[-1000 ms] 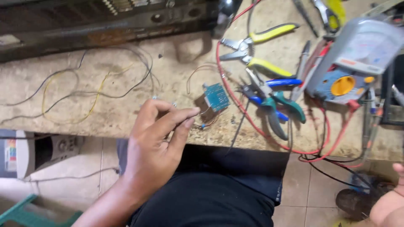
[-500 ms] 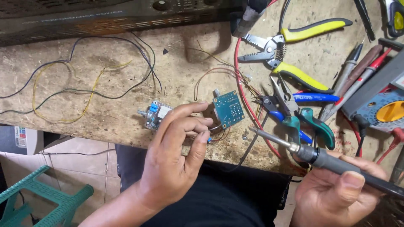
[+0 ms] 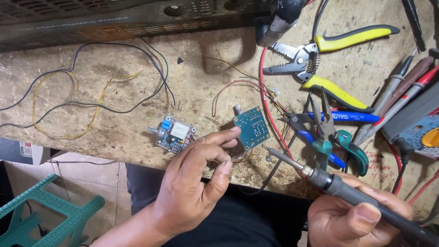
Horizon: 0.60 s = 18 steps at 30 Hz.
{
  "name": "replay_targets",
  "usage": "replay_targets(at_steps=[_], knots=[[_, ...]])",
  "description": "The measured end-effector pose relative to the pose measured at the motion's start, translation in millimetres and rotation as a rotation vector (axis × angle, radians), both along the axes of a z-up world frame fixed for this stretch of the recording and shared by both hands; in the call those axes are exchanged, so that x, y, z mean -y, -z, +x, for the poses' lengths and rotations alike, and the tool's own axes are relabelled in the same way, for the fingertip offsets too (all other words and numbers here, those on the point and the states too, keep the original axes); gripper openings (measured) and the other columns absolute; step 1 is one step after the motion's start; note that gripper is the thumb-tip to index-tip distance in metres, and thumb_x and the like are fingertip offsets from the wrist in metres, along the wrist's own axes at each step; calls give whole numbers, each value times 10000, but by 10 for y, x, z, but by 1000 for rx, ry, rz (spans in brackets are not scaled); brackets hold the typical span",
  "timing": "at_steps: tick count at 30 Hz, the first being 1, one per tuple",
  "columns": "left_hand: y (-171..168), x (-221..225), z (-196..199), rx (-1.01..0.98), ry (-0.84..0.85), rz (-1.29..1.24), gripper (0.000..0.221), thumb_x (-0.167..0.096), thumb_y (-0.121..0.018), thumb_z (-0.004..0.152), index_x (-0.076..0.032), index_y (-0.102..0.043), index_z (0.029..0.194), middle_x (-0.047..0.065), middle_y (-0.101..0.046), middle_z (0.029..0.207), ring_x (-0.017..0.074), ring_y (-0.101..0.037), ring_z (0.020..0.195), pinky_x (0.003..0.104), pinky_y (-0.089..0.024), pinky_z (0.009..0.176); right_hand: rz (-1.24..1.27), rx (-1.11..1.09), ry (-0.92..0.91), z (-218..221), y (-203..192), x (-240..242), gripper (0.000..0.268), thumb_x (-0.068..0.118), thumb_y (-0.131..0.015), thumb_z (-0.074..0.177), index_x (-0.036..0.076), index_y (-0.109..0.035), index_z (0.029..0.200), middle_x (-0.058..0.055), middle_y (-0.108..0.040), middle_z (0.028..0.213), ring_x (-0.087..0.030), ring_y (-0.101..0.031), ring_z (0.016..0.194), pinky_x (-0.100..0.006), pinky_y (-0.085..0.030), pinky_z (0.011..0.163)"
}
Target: Soldering electronic components and wires onto a circuit board using a soldering iron and pliers at a repair bench.
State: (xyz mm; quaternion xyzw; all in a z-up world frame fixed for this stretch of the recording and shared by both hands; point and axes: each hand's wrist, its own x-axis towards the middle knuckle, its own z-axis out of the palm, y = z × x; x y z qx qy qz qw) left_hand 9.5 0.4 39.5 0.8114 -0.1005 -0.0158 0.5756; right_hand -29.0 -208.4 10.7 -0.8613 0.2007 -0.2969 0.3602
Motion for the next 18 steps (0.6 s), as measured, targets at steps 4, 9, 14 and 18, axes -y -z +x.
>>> replay_targets(at_steps=[4,9,14,18], knots=[[8,-34,-22,-47,25,-18,91,-135,-510,1033,-53,-537,1063,248,-657,1356,298,-751,1178,344,-547,934,249,151,-172,60,117,49,476,525,-453,1126,70,-311,1132,-151,-342,708,-307,-458,637,-488,-494,863],[59,-26,-13,-2,28,-9,101,-141,-516,1031,-47,-533,1061,246,-665,1347,335,-718,1252,366,-557,1013,397,237,-136,64,263,75,445,543,-547,1067,136,-376,1128,-76,-337,674,-228,-432,637,-441,-468,912],[81,-21,30,24,30,-2,117,-155,-502,1037,-45,-528,1068,248,-642,1388,335,-713,1245,364,-529,999,425,258,3,49,302,153,476,545,-572,1069,97,-427,1145,-84,-412,700,-248,-508,759,-458,-611,981],[69,-14,58,31,36,4,163,-197,-466,1058,-45,-522,1060,251,-641,1387,342,-698,1266,364,-524,999,496,221,18,78,229,129,537,581,-633,1010,97,-431,1125,-79,-414,741,-283,-614,786,-420,-614,958]])
